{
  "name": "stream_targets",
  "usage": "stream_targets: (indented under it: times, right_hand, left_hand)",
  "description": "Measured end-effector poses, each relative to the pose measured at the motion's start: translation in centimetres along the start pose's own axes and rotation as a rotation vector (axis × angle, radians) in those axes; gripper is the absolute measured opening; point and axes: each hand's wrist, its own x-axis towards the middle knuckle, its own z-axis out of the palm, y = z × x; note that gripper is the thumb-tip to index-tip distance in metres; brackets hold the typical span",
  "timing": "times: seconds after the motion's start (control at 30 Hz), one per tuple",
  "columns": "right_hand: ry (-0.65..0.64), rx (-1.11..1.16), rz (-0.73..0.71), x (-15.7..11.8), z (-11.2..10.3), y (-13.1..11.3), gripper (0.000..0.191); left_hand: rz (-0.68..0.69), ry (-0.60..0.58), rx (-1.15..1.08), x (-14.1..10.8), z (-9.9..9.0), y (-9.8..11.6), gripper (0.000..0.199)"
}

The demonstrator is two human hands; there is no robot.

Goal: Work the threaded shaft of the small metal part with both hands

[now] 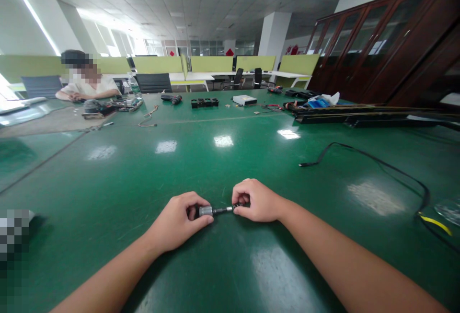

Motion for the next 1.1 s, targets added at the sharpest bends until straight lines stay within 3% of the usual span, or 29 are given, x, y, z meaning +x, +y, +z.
stream_targets:
  times: [0.47,0.7,1.1]
  right_hand:
    - [-0.001,0.082,0.031,0.2,0.6,-0.6,0.007]
    - [0.005,0.187,0.031,0.3,2.1,-1.9,0.042]
    - [0.011,0.056,-0.049,0.3,2.0,-2.2,0.026]
  left_hand:
    - [-0.011,0.003,-0.002,0.1,0.0,0.2,0.022]
    - [-0.001,0.013,-0.020,0.0,0.1,0.0,0.020]
    - [0.024,-0.014,-0.038,0.0,0.0,-0.1,0.023]
